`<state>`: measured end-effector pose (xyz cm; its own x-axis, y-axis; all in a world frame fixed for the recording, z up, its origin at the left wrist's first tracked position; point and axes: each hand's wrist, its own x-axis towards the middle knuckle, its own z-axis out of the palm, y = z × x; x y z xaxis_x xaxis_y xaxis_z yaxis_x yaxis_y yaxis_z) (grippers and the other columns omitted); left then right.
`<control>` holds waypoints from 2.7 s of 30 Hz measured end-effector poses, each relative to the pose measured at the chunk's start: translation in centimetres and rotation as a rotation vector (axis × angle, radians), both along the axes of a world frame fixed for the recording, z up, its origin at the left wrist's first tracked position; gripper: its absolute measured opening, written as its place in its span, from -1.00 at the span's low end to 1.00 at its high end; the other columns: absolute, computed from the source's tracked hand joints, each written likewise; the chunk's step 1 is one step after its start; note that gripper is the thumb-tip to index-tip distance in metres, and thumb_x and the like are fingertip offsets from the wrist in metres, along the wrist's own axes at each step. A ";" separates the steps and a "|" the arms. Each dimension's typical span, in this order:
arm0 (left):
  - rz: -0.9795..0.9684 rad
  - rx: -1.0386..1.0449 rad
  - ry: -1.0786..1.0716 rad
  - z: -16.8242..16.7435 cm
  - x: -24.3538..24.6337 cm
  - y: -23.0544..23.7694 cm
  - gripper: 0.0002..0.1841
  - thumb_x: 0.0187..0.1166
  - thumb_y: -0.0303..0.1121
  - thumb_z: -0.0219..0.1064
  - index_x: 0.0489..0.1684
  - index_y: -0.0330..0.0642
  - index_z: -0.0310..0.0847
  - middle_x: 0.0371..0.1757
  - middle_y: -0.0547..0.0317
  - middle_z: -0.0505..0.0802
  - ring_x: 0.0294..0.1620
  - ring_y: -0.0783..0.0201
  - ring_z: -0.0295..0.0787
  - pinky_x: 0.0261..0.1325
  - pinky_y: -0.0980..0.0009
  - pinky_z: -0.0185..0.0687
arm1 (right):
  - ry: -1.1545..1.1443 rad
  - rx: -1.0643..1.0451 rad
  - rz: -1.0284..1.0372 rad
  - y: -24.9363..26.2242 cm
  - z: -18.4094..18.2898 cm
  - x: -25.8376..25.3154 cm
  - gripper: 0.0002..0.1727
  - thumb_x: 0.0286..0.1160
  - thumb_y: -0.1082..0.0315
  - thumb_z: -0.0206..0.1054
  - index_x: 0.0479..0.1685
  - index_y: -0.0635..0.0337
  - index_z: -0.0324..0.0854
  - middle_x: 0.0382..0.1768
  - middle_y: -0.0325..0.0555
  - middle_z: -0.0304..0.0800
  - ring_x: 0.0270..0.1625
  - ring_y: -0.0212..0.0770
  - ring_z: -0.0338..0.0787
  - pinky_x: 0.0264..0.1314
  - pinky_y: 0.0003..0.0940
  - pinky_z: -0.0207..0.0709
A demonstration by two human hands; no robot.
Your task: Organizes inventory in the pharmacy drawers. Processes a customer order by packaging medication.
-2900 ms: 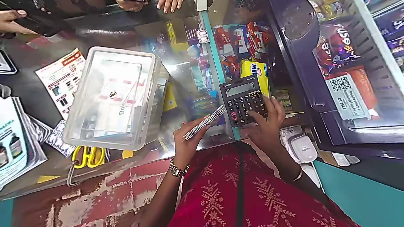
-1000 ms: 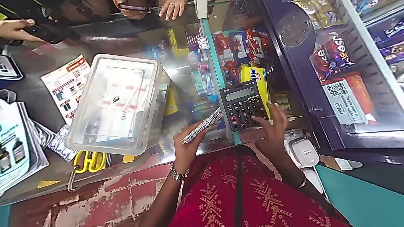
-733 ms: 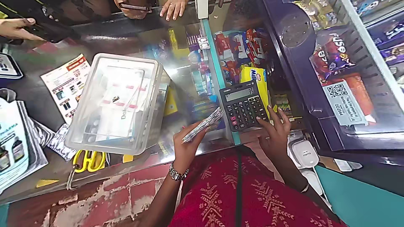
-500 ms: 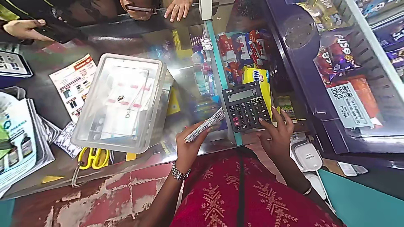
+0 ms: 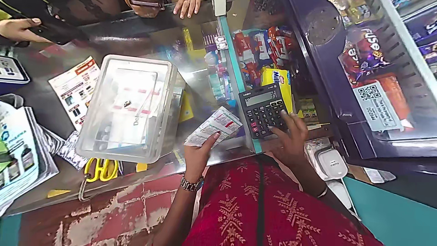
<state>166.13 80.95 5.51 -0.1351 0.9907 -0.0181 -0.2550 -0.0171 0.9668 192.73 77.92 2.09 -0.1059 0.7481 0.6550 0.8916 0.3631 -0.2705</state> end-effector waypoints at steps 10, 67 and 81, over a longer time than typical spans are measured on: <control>0.016 0.013 0.072 0.1 0.2 0.0 -0.70 0.29 -0.58 0.52 -0.03 -0.21 0.69 -0.19 0.36 0.96 -0.11 0.44 0.92 0.11 0.38 0.86 | 0.060 0.019 -0.081 0.0 -0.2 0.2 -0.36 0.69 -0.42 -0.15 0.08 -0.05 0.47 0.61 -0.09 0.42 0.83 -0.07 0.14 0.85 -0.14 -0.08; -0.239 -0.233 0.735 9.1 -25.0 10.6 -0.44 0.81 -0.08 0.14 0.71 -0.18 0.35 0.47 0.00 0.72 0.39 0.19 0.70 0.44 0.15 0.59 | -0.171 -0.682 0.143 22.7 11.0 -13.6 0.12 0.66 -0.32 0.10 0.82 0.55 -0.13 0.81 0.59 -0.23 0.86 0.52 -0.21 0.78 0.52 -0.31; -0.161 -0.207 0.098 6.0 -14.1 4.8 -0.42 0.74 -0.25 0.17 0.76 0.15 0.14 0.22 0.07 0.79 -0.04 0.26 0.83 0.01 0.26 0.79 | 1.229 -0.921 0.325 7.9 9.2 -18.5 -0.28 0.76 0.19 0.02 0.88 0.13 -0.10 0.65 0.05 0.38 0.47 -0.25 0.64 0.42 -0.29 0.62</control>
